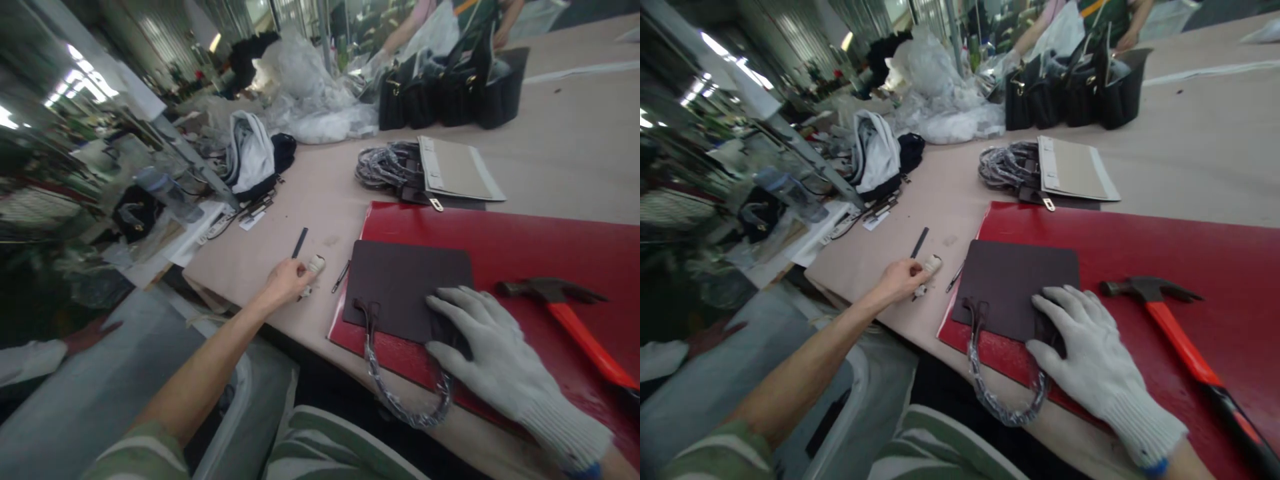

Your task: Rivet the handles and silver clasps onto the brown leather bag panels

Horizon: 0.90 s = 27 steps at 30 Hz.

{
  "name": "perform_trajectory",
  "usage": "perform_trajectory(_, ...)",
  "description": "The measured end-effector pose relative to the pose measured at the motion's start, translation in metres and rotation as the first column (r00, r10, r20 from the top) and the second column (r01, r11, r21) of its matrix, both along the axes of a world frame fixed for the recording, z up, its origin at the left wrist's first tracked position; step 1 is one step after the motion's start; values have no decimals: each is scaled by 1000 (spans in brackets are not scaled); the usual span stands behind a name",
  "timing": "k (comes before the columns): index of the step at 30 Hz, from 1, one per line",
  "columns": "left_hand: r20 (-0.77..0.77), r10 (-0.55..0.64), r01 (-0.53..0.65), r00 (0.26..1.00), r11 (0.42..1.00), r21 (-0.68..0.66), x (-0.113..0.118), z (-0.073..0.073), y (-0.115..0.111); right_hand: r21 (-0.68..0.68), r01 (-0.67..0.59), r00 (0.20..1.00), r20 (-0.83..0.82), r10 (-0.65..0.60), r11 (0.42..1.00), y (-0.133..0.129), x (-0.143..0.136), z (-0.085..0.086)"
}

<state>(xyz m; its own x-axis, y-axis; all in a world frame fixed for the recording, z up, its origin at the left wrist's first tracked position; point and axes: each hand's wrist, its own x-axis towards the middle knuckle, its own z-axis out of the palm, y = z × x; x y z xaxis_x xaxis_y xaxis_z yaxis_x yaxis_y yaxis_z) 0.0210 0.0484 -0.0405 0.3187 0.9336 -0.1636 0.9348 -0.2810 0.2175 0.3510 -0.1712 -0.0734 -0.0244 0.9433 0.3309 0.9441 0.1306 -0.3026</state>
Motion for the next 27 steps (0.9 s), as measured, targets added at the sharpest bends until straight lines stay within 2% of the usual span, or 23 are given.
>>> perform_trajectory(3,-51,-20,18,998,999,-40,9,7,4,38,-8,1000,30,7,999,3,3,-6)
perform_trajectory(7,-87,-29,21,996,996,-92,19,15,10,62,-21,997,73,17,998,5,3,-5)
perform_trajectory(14,-23,-103,100,994,989,-108,8,15,19,55,-9,997,77,5,998,5,4,-8)
perform_trajectory(17,26,-19,20,999,999,-40,0,17,30,34,6,999,41,-8,999,5,5,-10)
perform_trajectory(21,-1,135,-134,991,987,89,-11,21,54,49,6,1000,28,-8,999,5,6,-12)
perform_trajectory(24,-25,195,-194,981,980,44,-17,19,73,69,0,999,41,-3,998,7,5,-12)
perform_trajectory(27,-27,201,-202,979,978,-42,-18,14,85,61,-2,999,36,0,998,7,2,-8)
